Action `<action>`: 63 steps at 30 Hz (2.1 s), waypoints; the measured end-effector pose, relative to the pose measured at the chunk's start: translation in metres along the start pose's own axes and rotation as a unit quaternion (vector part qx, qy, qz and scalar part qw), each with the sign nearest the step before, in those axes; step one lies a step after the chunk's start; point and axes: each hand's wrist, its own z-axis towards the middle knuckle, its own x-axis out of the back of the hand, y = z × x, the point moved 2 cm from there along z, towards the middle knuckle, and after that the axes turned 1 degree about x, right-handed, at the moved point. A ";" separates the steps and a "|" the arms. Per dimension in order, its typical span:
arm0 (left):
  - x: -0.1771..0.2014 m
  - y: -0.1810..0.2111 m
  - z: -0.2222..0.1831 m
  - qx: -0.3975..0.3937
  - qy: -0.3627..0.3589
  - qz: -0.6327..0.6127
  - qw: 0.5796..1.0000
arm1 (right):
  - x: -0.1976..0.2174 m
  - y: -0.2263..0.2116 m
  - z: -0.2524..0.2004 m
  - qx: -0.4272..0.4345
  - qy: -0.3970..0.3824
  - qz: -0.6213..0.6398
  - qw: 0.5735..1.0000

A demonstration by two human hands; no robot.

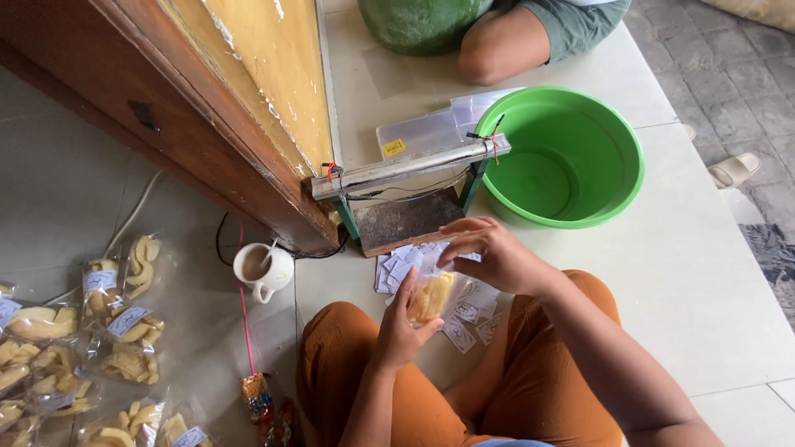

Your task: Packaging individual pastries into plastic bags and sealing them with a heat sealer.

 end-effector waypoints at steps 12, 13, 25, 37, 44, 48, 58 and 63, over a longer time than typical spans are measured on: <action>0.002 -0.008 0.003 -0.061 -0.030 0.212 0.975 | -0.020 0.005 0.002 -0.195 -0.360 -0.202 0.889; 0.001 -0.008 0.002 -0.101 -0.020 0.233 0.967 | -0.026 0.006 0.000 -0.195 -0.367 -0.226 0.881; -0.004 -0.008 -0.007 -0.161 0.019 0.042 0.986 | -0.005 0.014 -0.040 -0.113 0.127 0.146 0.975; -0.030 -0.013 -0.015 -0.180 0.022 0.059 0.982 | -0.052 -0.013 -0.051 -0.064 0.186 0.021 0.980; -0.033 -0.022 -0.015 -0.197 0.025 0.092 0.976 | -0.062 -0.020 -0.053 0.000 0.114 0.027 0.993; -0.031 -0.025 -0.019 -0.191 0.027 0.088 0.977 | -0.056 -0.012 -0.057 -0.069 0.149 0.051 0.985; -0.034 -0.020 -0.014 -0.168 -0.025 0.090 0.981 | -0.056 -0.013 -0.062 -0.079 0.102 0.051 0.990; -0.032 -0.020 -0.014 -0.144 -0.033 0.091 0.985 | -0.054 -0.013 -0.068 -0.076 0.165 0.059 0.982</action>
